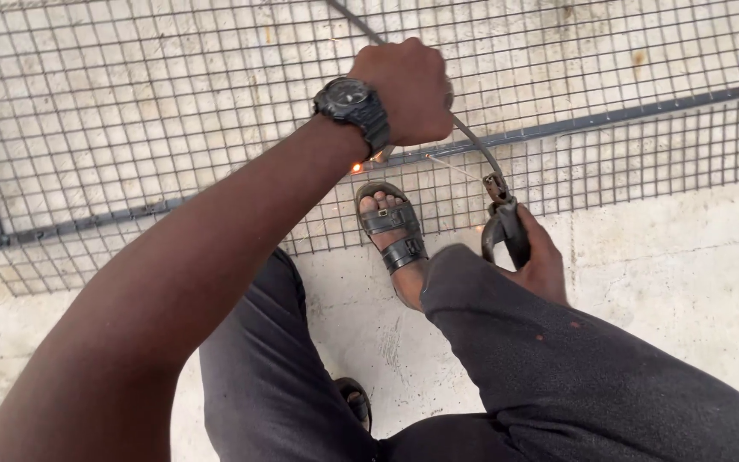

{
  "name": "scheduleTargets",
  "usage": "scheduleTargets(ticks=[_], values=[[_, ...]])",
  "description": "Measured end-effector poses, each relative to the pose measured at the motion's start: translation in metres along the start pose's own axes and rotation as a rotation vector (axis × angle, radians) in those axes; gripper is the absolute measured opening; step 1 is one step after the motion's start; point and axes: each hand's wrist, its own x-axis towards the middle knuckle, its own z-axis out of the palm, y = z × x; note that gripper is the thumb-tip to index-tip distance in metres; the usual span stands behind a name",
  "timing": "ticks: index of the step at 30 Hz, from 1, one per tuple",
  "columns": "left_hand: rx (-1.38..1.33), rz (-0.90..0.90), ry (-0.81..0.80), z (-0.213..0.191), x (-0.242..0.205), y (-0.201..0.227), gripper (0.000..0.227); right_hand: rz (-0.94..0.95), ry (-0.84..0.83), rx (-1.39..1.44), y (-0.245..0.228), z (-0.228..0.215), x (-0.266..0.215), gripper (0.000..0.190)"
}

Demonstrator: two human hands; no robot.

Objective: Welding a wire mesh grid onto a rectangular metal frame using an electrode.

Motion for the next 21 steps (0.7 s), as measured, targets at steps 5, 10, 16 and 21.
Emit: scheduleTargets(ticks=[5, 10, 16, 21], values=[[0.041, 0.045, 0.002, -0.003, 0.003, 0.001, 0.028, 0.063, 0.071, 0.009, 0.01, 0.001, -0.003, 0.11], [0.066, -0.01, -0.057, 0.0, 0.003, 0.001, 0.03, 0.119, 0.099, 0.038, 0.012, 0.013, -0.006, 0.112], [0.084, 0.033, 0.016, 0.01, 0.0, -0.004, 0.039, 0.181, 0.16, 0.084, 0.011, 0.028, 0.001, 0.114], [-0.008, 0.068, -0.033, 0.005, -0.008, 0.002, 0.037, 0.286, 0.224, 0.135, 0.01, 0.024, -0.007, 0.113]])
